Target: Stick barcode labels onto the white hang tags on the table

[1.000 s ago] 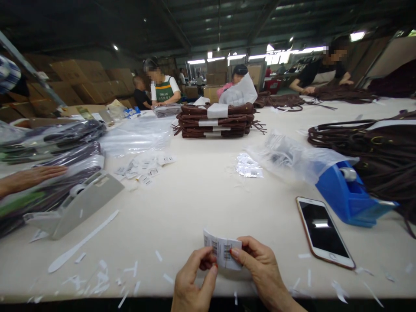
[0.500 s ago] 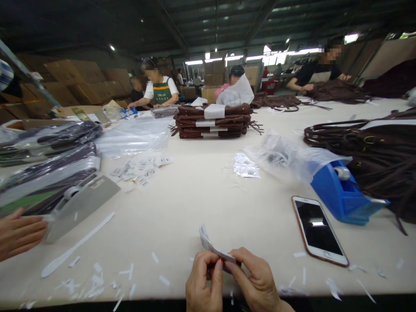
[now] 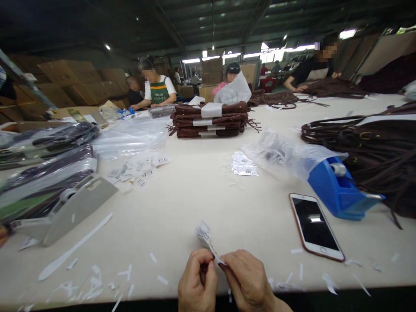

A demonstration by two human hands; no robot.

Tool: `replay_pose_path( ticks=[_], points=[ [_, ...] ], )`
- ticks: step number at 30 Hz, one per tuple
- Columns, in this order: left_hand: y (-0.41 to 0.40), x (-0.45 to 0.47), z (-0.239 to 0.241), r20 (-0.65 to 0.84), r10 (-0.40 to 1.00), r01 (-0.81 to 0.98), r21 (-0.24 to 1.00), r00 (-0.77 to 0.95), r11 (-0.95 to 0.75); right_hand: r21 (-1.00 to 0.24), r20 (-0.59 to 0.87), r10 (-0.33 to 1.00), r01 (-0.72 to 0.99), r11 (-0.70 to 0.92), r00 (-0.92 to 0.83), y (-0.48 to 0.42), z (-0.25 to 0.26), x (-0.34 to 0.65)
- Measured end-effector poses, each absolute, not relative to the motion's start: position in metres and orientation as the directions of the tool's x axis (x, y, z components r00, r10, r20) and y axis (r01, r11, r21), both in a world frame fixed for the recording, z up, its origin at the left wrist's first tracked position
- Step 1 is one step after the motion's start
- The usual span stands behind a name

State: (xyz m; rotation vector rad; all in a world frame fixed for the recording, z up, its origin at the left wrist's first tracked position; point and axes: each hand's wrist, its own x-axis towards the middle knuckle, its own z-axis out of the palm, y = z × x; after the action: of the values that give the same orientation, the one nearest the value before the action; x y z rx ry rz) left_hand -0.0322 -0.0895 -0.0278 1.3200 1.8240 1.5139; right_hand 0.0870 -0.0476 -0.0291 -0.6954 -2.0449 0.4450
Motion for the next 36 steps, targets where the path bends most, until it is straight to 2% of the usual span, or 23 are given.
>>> replay_pose_path(
  ticks=[4, 11, 15, 18, 21, 24, 26, 29, 33, 36],
  points=[
    [-0.091, -0.033, -0.031, 0.145, 0.866, 0.314, 0.949, -0.479, 0.016, -0.584, 0.639, 0.654, 0.297, 0.755, -0.405, -0.047, -0.029, 0.085],
    [-0.090, -0.028, -0.033, 0.342, 0.840, 0.447, 0.884, -0.421, -0.136, -0.543, 0.633, 0.611, 0.291, 0.788, -0.475, -0.048, -0.030, 0.085],
    [-0.089, -0.029, -0.028, 0.275, 0.854, 0.395, 0.914, -0.442, -0.090, -0.518, 0.642, 0.591, 0.292, 0.804, -0.488, -0.048, -0.032, 0.086],
    [-0.088, -0.030, -0.022, 0.130, 0.853, 0.239, 0.971, -0.506, -0.006, -0.513, 0.638, 0.600, 0.314, 0.799, -0.483, -0.048, -0.031, 0.087],
    [-0.088, -0.032, -0.019, -0.126, 0.841, -0.083, 0.992, -0.526, 0.097, -0.514, 0.622, 0.611, 0.334, 0.790, -0.489, -0.048, -0.030, 0.087],
    [-0.087, -0.035, -0.018, -0.300, 0.853, -0.360, 0.922, -0.427, 0.145, -0.519, 0.615, 0.625, 0.350, 0.780, -0.482, -0.047, -0.030, 0.087],
    [-0.087, -0.038, -0.019, -0.325, 0.886, -0.421, 0.891, -0.332, 0.169, -0.521, 0.610, 0.631, 0.357, 0.775, -0.479, -0.045, -0.030, 0.088],
    [-0.088, -0.044, -0.018, -0.296, 0.928, -0.310, 0.925, -0.228, 0.219, -0.523, 0.601, 0.640, 0.371, 0.768, -0.479, -0.044, -0.031, 0.089],
    [-0.090, -0.055, -0.012, -0.202, 0.938, -0.024, 0.979, -0.283, 0.204, -0.516, 0.591, 0.633, 0.369, 0.773, -0.500, -0.044, -0.032, 0.091],
    [-0.090, -0.061, -0.012, -0.264, 0.909, -0.086, 0.964, -0.321, 0.250, -0.473, 0.587, 0.594, 0.363, 0.803, -0.550, -0.046, -0.033, 0.089]
  ],
)
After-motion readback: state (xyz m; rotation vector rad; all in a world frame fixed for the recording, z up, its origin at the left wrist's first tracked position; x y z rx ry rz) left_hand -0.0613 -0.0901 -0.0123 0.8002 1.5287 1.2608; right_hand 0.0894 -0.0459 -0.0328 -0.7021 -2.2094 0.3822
